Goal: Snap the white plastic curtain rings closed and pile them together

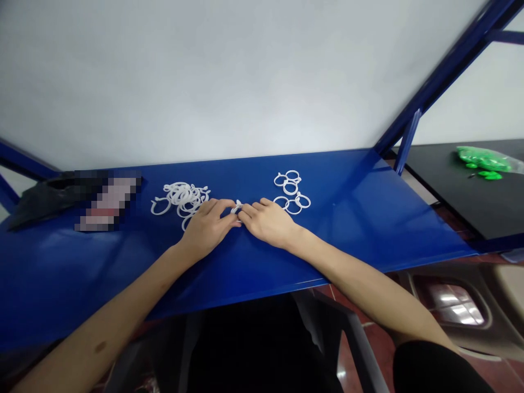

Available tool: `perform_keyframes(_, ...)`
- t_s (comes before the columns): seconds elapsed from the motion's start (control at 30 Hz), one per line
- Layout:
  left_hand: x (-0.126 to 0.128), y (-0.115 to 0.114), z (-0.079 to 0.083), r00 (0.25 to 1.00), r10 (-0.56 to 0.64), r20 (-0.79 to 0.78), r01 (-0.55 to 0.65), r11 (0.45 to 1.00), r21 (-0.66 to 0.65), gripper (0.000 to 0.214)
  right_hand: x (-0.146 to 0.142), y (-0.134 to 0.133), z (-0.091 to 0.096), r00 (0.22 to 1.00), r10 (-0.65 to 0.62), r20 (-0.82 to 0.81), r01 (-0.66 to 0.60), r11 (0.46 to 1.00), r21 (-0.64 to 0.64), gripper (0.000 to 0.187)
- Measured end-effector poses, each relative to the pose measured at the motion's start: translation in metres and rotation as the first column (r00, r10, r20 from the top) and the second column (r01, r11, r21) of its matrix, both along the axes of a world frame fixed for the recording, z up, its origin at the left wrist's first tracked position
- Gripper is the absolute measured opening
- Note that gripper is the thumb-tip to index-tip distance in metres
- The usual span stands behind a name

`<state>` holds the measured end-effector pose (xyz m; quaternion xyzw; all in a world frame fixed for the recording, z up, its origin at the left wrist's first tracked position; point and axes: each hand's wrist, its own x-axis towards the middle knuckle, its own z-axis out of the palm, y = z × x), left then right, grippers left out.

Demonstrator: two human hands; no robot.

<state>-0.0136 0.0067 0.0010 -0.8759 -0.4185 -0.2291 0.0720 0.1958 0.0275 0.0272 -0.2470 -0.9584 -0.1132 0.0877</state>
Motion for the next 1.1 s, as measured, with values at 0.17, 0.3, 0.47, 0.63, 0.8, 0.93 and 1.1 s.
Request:
perform_keyframes(0.17, -0.006, -0.001, 0.005, 0.987, -0.147, -0.065, 0.150, 0.988, 0.039, 0.033, 0.000, -0.008, 0.006, 0.998, 0.013, -0.057, -0.012, 1.000, 0.025, 0.030)
perform_keyframes(0.3, 0.001, -0.005, 0.008, 0.986, -0.023, -0.164, 0.049, 0.987, 0.155, 0.039, -0.004, -0.013, 0.006, 0.994, -0.050, -0.094, 0.053, 0.998, 0.033, 0.028)
perform_keyframes(0.47, 0.007, -0.005, 0.008, 0.966, 0.092, -0.243, -0.026, 0.964, 0.263, 0.036, -0.004, -0.009, 0.004, 0.988, -0.081, -0.128, 0.080, 0.997, -0.013, 0.030)
perform_keyframes(0.63, -0.017, 0.012, 0.009, 0.986, 0.145, -0.082, -0.129, 0.977, 0.171, 0.029, 0.021, 0.010, 0.017, 0.914, -0.066, -0.401, 0.030, 0.995, -0.095, 0.030)
perform_keyframes(0.8, -0.050, 0.030, 0.015, 0.918, 0.396, -0.006, -0.392, 0.911, 0.128, 0.027, 0.059, 0.032, 0.031, 0.835, -0.378, -0.400, 0.338, 0.926, -0.169, 0.023)
perform_keyframes(0.93, -0.067, 0.032, 0.015, 0.900, 0.433, -0.045, -0.430, 0.901, 0.057, 0.027, 0.074, 0.043, 0.030, 0.856, -0.458, -0.239, 0.403, 0.881, -0.247, 0.020)
perform_keyframes(1.1, -0.073, 0.029, 0.013, 0.872, 0.483, -0.079, -0.486, 0.874, -0.026, 0.045, 0.083, 0.049, 0.028, 0.939, -0.318, -0.133, 0.251, 0.894, -0.372, 0.018)
